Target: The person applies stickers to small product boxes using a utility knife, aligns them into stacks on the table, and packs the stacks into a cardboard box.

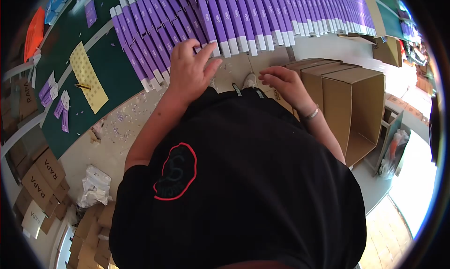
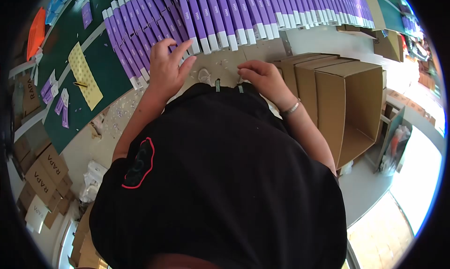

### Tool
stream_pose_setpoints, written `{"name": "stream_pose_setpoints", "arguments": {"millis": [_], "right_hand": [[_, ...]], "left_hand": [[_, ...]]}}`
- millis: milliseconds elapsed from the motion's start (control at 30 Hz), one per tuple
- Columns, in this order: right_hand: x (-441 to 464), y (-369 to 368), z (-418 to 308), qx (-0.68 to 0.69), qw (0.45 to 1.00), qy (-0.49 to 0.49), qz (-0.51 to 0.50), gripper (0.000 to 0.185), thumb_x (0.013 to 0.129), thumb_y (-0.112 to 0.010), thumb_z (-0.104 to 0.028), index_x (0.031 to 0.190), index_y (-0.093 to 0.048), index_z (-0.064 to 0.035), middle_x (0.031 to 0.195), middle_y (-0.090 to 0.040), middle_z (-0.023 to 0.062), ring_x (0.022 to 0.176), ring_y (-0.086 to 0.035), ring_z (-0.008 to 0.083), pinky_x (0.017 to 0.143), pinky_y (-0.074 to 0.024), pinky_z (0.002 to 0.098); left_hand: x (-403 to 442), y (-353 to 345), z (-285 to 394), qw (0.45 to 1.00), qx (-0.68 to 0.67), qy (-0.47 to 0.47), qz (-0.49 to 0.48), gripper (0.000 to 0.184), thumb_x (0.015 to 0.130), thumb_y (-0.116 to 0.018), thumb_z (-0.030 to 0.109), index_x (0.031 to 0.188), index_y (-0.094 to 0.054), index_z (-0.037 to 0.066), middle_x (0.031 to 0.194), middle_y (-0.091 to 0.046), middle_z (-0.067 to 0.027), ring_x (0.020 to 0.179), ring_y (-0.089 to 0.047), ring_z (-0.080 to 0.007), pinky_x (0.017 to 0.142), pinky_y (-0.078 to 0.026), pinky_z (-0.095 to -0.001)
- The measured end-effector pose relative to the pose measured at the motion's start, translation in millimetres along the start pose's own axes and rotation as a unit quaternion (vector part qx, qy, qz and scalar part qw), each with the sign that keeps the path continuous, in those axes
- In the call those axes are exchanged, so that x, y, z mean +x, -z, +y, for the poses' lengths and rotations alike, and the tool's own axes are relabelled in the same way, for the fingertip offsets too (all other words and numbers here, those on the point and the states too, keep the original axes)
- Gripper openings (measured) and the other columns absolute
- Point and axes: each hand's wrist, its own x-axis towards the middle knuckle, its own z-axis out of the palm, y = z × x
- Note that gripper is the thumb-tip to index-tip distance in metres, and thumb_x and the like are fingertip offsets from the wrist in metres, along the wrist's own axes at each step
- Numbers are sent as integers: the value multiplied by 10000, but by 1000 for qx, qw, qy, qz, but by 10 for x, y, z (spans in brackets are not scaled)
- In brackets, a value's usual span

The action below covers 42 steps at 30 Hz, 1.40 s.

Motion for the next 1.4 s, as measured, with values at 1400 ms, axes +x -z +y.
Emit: {"name": "stream_pose_setpoints", "arguments": {"millis": [1400], "right_hand": [[438,-278,-127,-560,803,200,-31,147,870,-585,-157,952,-625,-42,1455,-498,119,785,-711,314,651,-576,394]], "left_hand": [[894,-689,224,982,90,-126,-112,333,816,-632,137,1143,-692,157,1089,-519,-94,949,-500,-284,899,-433,-389]]}}
